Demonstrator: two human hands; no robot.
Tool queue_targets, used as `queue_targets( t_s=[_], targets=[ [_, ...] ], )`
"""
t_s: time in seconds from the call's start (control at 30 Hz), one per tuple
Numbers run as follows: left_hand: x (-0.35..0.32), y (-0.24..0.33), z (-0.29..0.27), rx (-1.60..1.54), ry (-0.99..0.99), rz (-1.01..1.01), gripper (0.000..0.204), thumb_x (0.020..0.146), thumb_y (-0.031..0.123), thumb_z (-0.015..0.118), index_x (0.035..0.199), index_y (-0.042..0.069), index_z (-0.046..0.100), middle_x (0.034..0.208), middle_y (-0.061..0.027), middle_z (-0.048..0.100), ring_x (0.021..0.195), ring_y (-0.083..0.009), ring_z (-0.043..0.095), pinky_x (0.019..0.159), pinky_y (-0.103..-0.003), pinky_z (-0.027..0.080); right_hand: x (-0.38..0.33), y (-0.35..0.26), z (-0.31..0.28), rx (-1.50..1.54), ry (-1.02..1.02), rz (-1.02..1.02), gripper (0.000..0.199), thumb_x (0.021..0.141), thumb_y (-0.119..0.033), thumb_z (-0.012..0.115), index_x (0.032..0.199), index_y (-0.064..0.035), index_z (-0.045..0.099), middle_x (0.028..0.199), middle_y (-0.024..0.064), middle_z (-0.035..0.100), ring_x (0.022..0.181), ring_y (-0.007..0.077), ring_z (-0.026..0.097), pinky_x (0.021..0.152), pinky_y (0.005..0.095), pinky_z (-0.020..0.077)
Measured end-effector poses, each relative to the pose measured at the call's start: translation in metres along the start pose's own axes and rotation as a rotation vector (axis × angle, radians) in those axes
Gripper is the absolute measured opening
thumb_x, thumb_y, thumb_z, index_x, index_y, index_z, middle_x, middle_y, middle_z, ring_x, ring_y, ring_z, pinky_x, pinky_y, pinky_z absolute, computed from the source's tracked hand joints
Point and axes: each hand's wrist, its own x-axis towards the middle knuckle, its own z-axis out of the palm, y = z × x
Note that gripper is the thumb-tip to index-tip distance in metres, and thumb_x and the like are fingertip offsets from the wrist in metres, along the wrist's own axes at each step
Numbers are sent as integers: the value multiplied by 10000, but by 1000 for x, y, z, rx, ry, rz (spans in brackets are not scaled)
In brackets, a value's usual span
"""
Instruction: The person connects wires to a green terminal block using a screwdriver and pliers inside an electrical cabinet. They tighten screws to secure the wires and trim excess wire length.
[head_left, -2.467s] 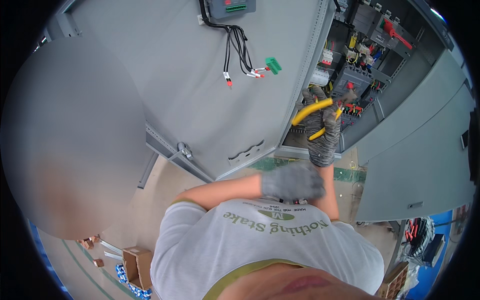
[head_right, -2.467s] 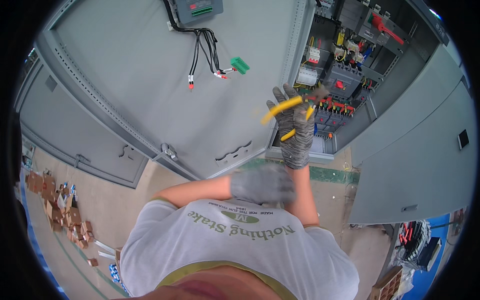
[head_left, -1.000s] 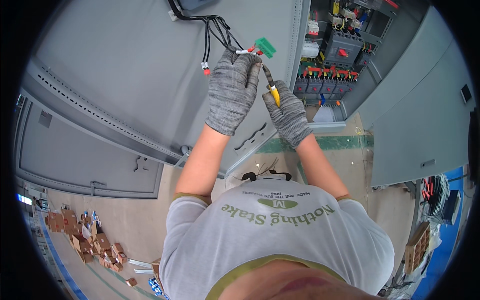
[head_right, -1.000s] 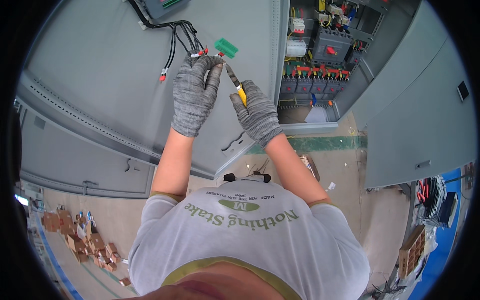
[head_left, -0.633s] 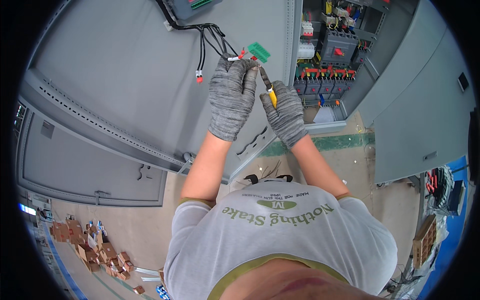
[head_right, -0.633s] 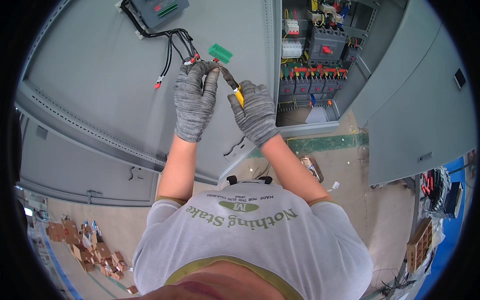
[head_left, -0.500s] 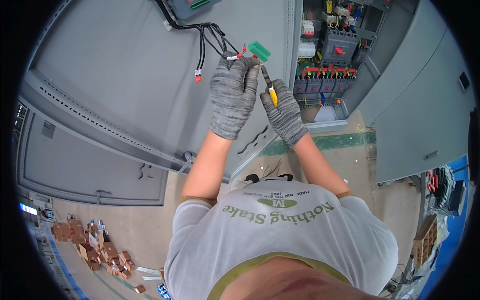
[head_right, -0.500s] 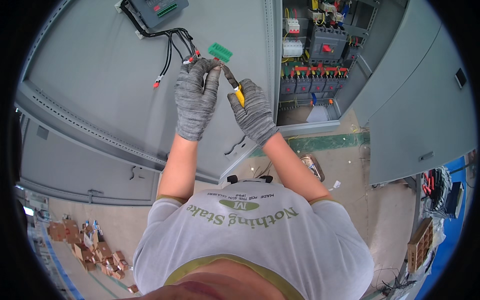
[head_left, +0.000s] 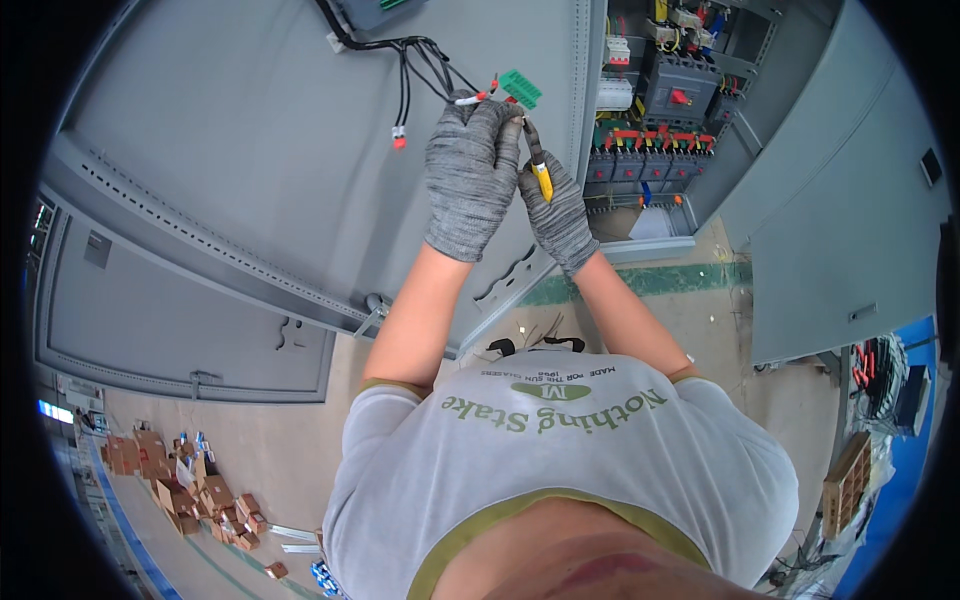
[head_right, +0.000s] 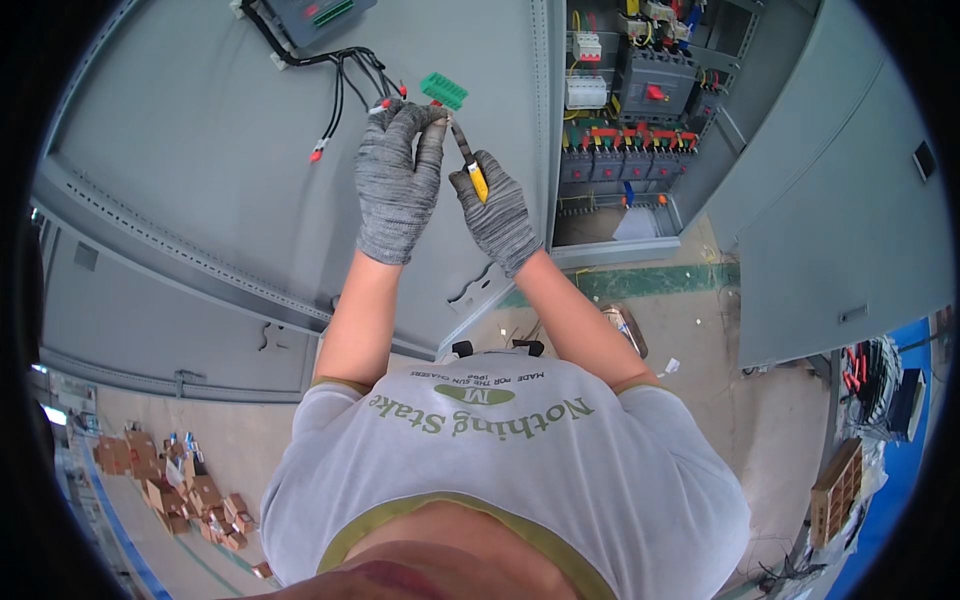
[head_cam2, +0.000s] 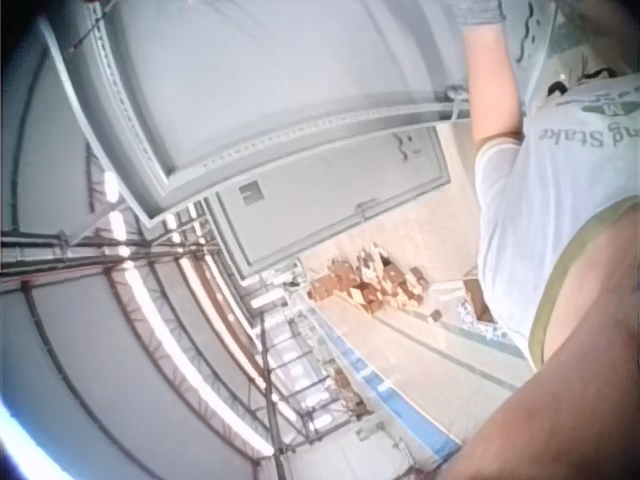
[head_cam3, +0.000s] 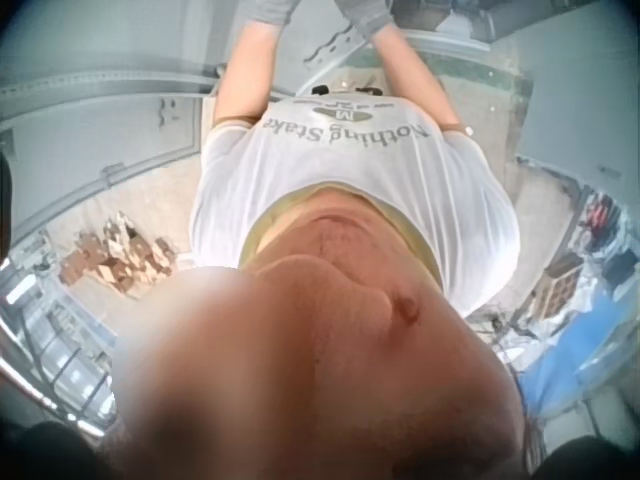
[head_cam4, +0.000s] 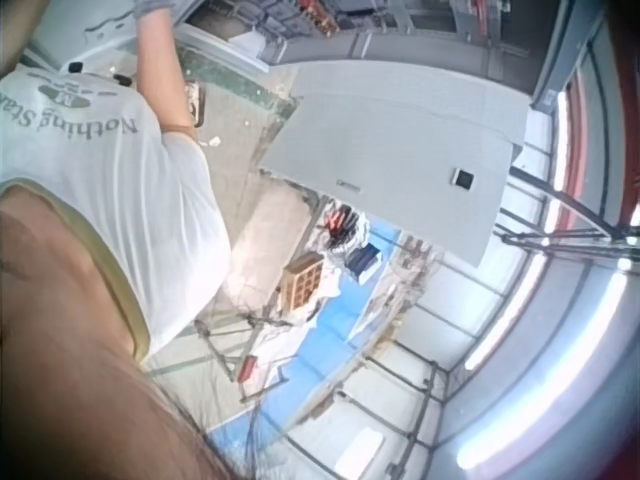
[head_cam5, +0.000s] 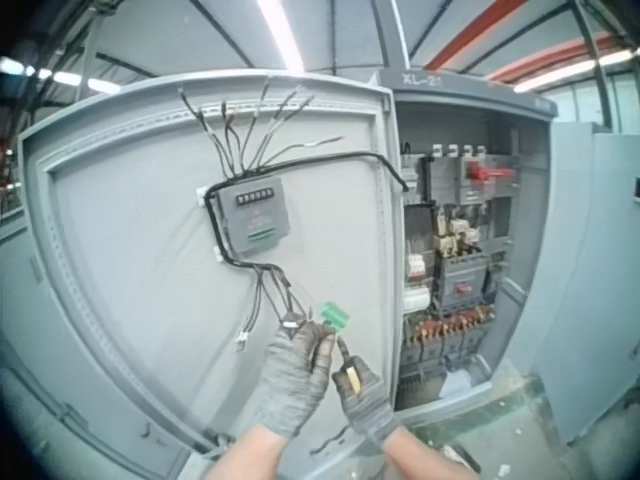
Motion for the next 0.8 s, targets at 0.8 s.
queue_targets(
  t_s=[0.8],
  targets=[
    [7,-4,2,-106,323,78,104,858,34,673,954,56,639,894,-91,636,749,-207,631,664,-302,513,3,-18,-46,372,-211,80,308,985,-325,557,934,-23,595,725,41,613,703,111,580,683,264,471]
  ],
)
